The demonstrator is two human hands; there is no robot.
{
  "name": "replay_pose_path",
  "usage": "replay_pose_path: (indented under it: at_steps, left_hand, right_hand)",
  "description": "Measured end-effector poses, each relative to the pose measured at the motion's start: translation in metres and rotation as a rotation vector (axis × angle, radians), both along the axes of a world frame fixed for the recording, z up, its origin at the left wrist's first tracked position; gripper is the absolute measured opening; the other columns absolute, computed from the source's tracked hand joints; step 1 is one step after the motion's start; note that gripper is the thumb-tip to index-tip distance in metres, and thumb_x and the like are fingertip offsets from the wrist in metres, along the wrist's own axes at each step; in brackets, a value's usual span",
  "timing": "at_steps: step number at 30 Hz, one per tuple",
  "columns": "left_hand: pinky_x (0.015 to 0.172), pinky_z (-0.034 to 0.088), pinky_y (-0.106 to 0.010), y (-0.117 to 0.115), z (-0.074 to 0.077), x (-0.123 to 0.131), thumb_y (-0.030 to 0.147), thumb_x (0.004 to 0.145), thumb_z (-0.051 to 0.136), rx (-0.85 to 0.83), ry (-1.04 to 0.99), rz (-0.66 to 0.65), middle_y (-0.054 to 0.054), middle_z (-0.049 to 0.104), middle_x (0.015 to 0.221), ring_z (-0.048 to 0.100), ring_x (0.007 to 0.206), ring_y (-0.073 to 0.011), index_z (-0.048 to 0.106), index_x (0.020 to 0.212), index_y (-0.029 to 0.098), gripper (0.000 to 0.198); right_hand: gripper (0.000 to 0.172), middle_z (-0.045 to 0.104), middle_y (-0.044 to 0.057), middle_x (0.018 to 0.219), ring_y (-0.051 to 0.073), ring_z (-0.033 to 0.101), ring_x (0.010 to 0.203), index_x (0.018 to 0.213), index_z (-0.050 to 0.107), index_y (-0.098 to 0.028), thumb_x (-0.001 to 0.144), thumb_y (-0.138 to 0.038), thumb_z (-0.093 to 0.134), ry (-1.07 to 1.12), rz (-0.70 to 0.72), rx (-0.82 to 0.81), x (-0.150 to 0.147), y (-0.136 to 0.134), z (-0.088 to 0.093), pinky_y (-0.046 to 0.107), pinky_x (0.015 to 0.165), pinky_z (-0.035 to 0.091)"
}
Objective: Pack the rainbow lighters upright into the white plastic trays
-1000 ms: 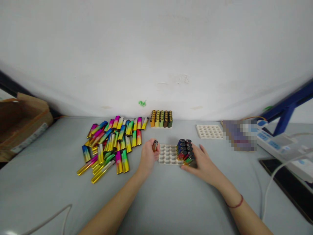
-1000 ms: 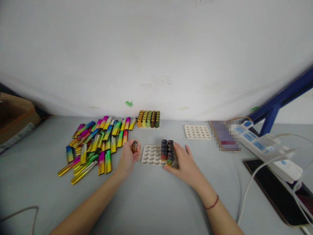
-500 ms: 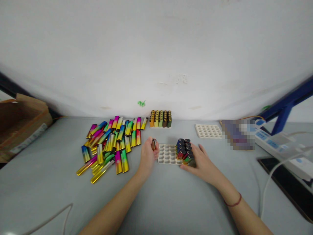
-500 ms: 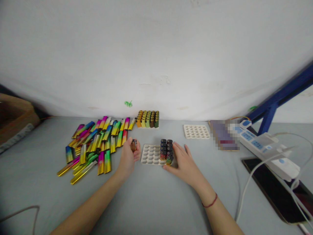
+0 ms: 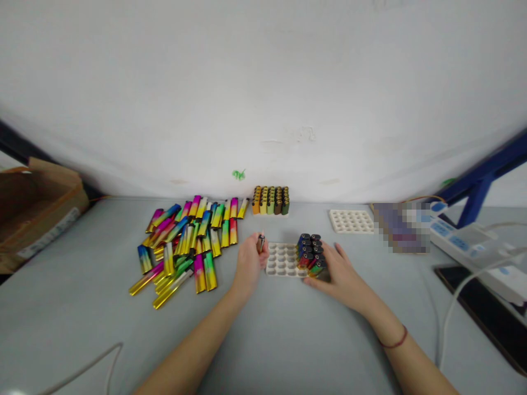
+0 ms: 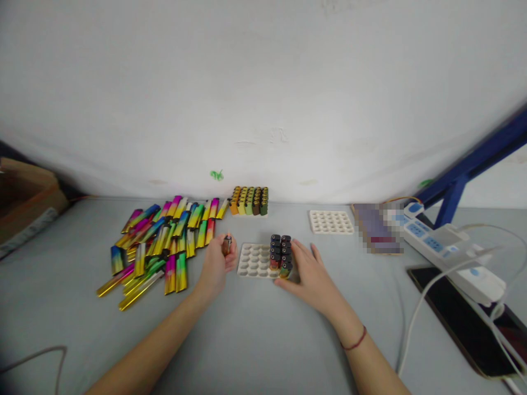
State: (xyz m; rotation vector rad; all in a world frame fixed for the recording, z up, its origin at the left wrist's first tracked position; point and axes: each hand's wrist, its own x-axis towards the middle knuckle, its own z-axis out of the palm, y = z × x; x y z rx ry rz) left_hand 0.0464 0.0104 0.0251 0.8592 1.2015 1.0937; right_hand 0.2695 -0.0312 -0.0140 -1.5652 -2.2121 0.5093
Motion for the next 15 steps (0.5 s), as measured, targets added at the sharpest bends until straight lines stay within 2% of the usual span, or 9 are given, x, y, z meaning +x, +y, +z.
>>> replay_pose_path:
  at_steps: [3, 7, 12, 15]
  left_hand:
    - [0.039, 0.018, -0.020, -0.001, -0.002, 0.002, 0.059, 0.081, 0.039, 0.013, -0.040, 0.044, 0.008, 0.028, 0.044, 0.022, 0.038, -0.0072, 0.043, 0.057, 0.021, 0.045]
    - [0.048, 0.034, -0.024, -0.002, -0.004, 0.004, 0.066, 0.080, 0.038, 0.137, -0.077, 0.014, 0.004, 0.042, 0.056, 0.039, 0.049, -0.0110, 0.057, 0.077, 0.017, 0.052]
    - [0.068, 0.044, -0.027, -0.006, -0.009, 0.003, 0.058, 0.083, 0.053, 0.295, 0.001, -0.100, -0.002, 0.056, 0.080, 0.052, 0.071, -0.0139, 0.060, 0.098, 0.017, 0.045]
    - [0.074, 0.046, -0.028, -0.009, -0.012, -0.001, 0.058, 0.085, 0.058, 0.399, 0.069, -0.260, -0.003, 0.060, 0.086, 0.056, 0.080, -0.0160, 0.058, 0.107, 0.018, 0.045]
  right_hand:
    - [0.079, 0.048, 0.020, 0.147, 0.033, 0.041, 0.139, 0.146, 0.036, -0.017, 0.083, -0.055, 0.063, 0.004, 0.003, 0.002, 0.000, 0.000, 0.001, 0.062, 0.117, 0.017]
    - [0.080, 0.048, 0.021, 0.147, 0.034, 0.042, 0.138, 0.147, 0.035, -0.016, 0.083, -0.056, 0.063, -0.001, 0.002, 0.004, 0.000, 0.000, 0.000, 0.063, 0.117, 0.017]
    - [0.079, 0.048, 0.022, 0.146, 0.033, 0.041, 0.139, 0.145, 0.037, -0.014, 0.083, -0.056, 0.063, -0.006, 0.008, 0.001, 0.000, 0.000, -0.001, 0.061, 0.118, 0.017]
    - [0.079, 0.048, 0.021, 0.146, 0.033, 0.041, 0.139, 0.145, 0.036, -0.014, 0.083, -0.054, 0.064, 0.002, 0.004, 0.001, 0.000, 0.000, 0.000, 0.061, 0.117, 0.017]
